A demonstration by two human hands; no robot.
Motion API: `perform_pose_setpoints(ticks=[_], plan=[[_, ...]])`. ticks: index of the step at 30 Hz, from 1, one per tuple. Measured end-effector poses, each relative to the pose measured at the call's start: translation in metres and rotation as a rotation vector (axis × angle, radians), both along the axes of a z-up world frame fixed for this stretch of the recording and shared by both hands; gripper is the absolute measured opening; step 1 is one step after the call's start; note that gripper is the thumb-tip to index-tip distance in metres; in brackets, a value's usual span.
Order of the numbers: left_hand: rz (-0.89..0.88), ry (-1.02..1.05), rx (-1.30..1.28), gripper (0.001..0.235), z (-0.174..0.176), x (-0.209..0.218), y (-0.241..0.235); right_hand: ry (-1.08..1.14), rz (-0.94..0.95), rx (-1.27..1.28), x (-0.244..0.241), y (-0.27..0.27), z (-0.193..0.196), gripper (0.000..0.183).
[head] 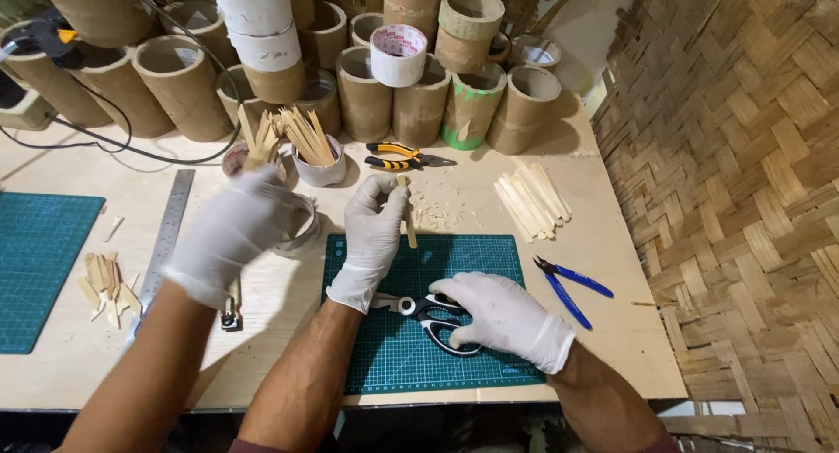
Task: Shaving and cutting wooden sticks using scissors and pliers on a workshop table to prepare materials for handicrafts.
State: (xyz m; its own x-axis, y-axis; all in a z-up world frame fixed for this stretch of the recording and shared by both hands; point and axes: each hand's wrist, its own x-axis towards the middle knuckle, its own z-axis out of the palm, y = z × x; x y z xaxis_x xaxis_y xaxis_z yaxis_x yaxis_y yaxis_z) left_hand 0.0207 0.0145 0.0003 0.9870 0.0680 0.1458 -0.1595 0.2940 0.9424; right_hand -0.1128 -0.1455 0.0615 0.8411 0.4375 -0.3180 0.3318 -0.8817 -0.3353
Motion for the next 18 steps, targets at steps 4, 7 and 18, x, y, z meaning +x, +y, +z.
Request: perform_pose_setpoints(ticks=[4,7,18], plan=[[0.008,-0.007,-0.029,0.002,0.006,-0.001,0.001,0.014,0.012,-0.057,-0.003,0.009,0.005,0.073],[0.026,-0.016,-0.069,0.002,-0.005,0.003,0.003,0.063,-0.016,-0.094,-0.006,0.013,0.009,0.062],[0.107,-0.021,0.163,0.005,-0.009,0.008,0.005,-0.068,-0.836,-0.078,0.049,-0.070,0.002,0.045]])
